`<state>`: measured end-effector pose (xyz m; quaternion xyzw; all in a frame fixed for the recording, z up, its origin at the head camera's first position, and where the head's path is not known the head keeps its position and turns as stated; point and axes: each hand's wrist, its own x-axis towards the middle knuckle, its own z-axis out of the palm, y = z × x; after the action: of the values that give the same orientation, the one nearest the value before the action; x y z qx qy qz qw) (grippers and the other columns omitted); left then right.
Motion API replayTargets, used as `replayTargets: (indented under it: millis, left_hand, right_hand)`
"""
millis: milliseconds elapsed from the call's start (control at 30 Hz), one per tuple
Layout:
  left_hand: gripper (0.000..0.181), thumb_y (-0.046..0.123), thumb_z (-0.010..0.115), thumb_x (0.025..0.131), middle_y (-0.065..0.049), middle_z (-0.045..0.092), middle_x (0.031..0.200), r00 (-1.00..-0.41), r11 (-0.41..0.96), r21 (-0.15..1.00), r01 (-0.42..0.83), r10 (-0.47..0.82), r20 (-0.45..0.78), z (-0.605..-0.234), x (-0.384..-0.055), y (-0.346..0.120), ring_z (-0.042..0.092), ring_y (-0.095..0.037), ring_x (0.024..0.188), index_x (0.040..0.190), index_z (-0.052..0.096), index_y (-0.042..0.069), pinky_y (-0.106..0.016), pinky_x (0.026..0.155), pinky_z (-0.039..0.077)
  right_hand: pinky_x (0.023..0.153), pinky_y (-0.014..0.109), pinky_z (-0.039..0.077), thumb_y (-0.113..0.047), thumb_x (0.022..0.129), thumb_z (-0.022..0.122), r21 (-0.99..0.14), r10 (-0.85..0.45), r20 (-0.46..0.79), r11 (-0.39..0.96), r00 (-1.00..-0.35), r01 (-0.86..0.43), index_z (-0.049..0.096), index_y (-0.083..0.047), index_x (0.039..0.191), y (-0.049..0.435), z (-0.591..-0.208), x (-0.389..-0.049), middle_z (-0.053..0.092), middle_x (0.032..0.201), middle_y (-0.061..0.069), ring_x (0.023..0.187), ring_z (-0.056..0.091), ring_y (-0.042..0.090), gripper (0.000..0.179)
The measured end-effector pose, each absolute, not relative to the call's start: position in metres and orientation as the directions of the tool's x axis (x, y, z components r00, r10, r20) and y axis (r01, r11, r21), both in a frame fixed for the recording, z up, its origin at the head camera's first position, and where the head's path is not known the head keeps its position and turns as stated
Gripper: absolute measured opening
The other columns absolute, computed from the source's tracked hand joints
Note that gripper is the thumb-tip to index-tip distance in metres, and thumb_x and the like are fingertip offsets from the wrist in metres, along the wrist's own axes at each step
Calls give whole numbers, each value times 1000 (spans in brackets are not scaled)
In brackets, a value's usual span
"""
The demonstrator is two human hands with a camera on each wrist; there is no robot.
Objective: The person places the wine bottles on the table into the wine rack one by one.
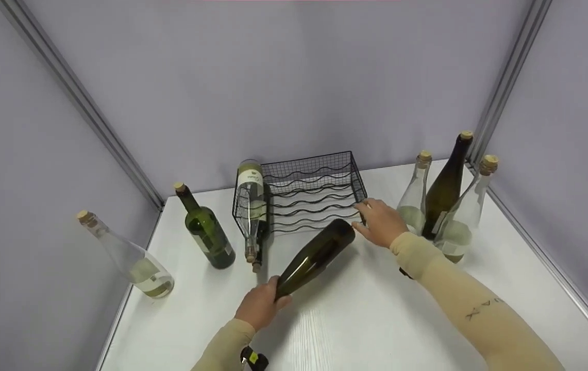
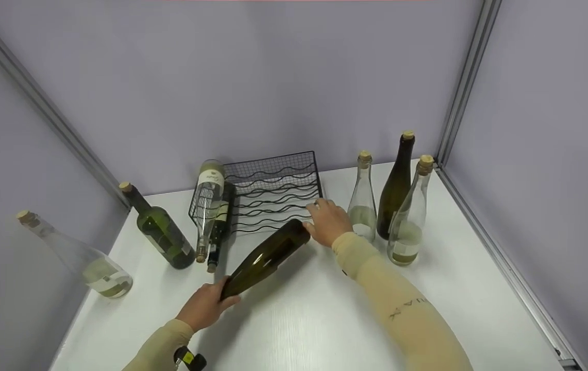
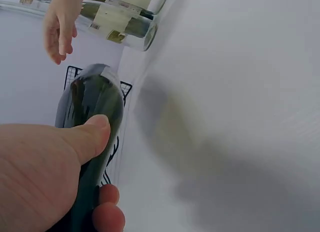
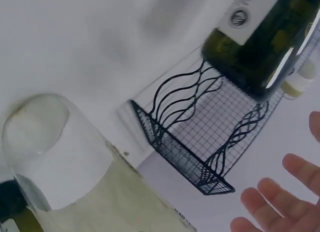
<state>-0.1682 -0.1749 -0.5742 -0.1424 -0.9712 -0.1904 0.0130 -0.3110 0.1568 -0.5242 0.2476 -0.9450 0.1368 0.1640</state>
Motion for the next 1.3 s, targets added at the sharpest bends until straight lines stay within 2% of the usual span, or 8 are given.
replayTargets:
  millis: [233,467,533,700,867,1000,1167,1300]
  left_hand:
    - [40,31,67,90,-6,60,76,-980,887,416,200,178,92,-576,-174,-175,60,-23,67,112,54,0,-43,59,46]
    - [34,30,68,90,-5,59,75,-996,861,500,91,68,64,-580,-182,-171,58,-22,68,102,56,1,-44,62,47]
    - [34,32,67,91,-5,58,76,-999,839,543,37,24,31,-581,-186,-169,57,-22,69,100,56,1,-43,63,47]
    - [33,34,64,93,-4,54,74,-998,757,650,-67,-52,-42,-583,-196,-165,51,-19,65,92,53,3,-37,58,42]
    - [32,30,62,95,-8,58,78,-993,681,723,-114,-99,-63,-585,-207,-160,57,-20,65,97,53,-1,-34,57,46]
    - [31,29,60,96,-10,60,73,-988,627,765,-146,-128,-83,-587,-223,-150,58,-19,59,96,55,-2,-33,53,48]
    - [33,34,58,96,-6,59,62,-980,628,758,-176,-181,-77,-592,-240,-140,55,-17,50,92,54,1,-31,46,44]
    - [37,40,55,97,-6,58,64,-968,601,763,-239,-215,-133,-593,-250,-138,53,-17,51,94,53,3,-31,46,42]
  right_hand:
    - [80,54,51,-23,102,44,-226,-317,233,902,-919,-368,50,-6,135,153,-523,-341,39,140,29,107,56,44,37]
    - [83,52,51,-3,98,48,-240,-303,100,917,-948,-319,35,-2,146,148,-525,-359,32,144,33,107,58,46,50]
    - [82,50,52,-2,97,50,-231,-304,90,920,-948,-317,31,1,147,145,-526,-363,33,144,33,105,60,44,54]
    - [73,44,54,-2,95,51,-244,-258,105,930,-960,-276,20,8,148,139,-531,-370,42,138,32,92,65,38,62]
    - [68,44,55,0,95,50,-316,-199,79,924,-977,-214,14,13,146,136,-532,-376,58,118,32,82,67,35,64]
    - [76,49,53,-1,98,44,-403,-119,54,906,-991,-131,18,13,146,135,-530,-379,61,110,34,88,66,40,56]
    - [86,52,49,0,99,43,-484,-55,20,873,-998,-57,38,13,134,135,-532,-380,58,114,34,100,61,45,38]
    - [88,52,48,-2,98,45,-532,-46,-40,847,-998,-18,38,12,133,134,-533,-380,56,117,34,105,59,45,38]
